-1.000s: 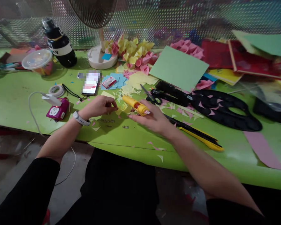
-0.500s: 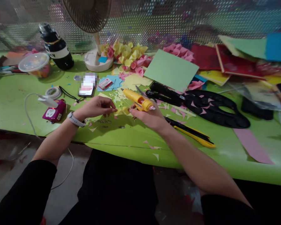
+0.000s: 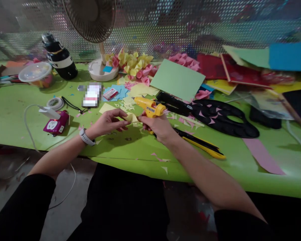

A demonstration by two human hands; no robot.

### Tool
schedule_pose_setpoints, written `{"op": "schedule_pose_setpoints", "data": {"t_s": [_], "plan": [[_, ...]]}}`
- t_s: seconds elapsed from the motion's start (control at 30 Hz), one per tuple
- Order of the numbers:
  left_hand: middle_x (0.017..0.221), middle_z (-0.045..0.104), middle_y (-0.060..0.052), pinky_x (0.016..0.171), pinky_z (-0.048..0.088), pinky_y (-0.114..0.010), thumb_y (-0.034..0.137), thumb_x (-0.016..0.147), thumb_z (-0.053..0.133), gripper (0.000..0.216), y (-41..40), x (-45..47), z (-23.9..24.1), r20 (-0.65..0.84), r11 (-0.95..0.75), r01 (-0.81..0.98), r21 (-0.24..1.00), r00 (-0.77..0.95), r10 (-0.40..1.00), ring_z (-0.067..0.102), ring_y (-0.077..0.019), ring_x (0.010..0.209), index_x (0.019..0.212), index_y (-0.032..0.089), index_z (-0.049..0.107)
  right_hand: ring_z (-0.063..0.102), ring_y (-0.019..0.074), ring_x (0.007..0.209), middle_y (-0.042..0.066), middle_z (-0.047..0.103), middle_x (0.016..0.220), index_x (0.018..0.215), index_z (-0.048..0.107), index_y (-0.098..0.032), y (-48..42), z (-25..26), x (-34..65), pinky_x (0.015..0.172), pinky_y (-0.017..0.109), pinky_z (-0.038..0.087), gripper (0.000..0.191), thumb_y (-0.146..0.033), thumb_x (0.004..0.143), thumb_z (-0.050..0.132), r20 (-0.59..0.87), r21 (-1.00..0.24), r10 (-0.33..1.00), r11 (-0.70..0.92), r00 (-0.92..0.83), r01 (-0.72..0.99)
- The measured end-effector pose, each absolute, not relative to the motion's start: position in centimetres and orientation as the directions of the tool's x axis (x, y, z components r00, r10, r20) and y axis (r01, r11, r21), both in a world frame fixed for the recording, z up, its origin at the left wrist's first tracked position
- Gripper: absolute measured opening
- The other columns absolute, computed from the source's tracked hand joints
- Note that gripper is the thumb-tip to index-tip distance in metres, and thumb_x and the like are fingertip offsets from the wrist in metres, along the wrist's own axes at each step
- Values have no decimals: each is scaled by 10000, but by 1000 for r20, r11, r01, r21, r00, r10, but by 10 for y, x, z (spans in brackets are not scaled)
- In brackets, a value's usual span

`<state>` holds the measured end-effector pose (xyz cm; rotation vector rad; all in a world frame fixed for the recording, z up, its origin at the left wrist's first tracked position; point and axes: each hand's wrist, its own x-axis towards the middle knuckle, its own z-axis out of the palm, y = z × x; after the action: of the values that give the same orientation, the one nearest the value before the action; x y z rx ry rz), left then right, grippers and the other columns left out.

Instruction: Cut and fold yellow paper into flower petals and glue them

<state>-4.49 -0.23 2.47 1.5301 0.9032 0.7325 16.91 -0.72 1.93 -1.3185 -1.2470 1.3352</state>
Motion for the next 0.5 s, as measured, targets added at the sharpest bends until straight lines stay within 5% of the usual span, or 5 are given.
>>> {"op": "schedule_pose_setpoints", "data": {"t_s": [0.3, 0.5], "plan": [[809, 729, -59, 702, 614, -250, 343, 775, 785, 277, 7, -49, 24, -22, -13, 94, 995, 361, 932, 737, -142, 785, 835, 149, 595, 513, 96, 504, -35, 577, 630, 802, 630, -229, -15, 25, 189, 463, 238, 446, 241, -412, 783, 786, 31, -992, 997, 39, -72, 117], [736, 704, -35, 696, 608, -261, 356, 723, 836, 349, 14, -52, 21, 0, -18, 74, 997, 235, 972, 719, -123, 709, 797, 142, 570, 525, 130, 511, -3, 598, 652, 756, 635, -231, -30, 27, 188, 443, 270, 452, 251, -421, 772, 798, -52, -941, 971, 30, -231, 336]]}}
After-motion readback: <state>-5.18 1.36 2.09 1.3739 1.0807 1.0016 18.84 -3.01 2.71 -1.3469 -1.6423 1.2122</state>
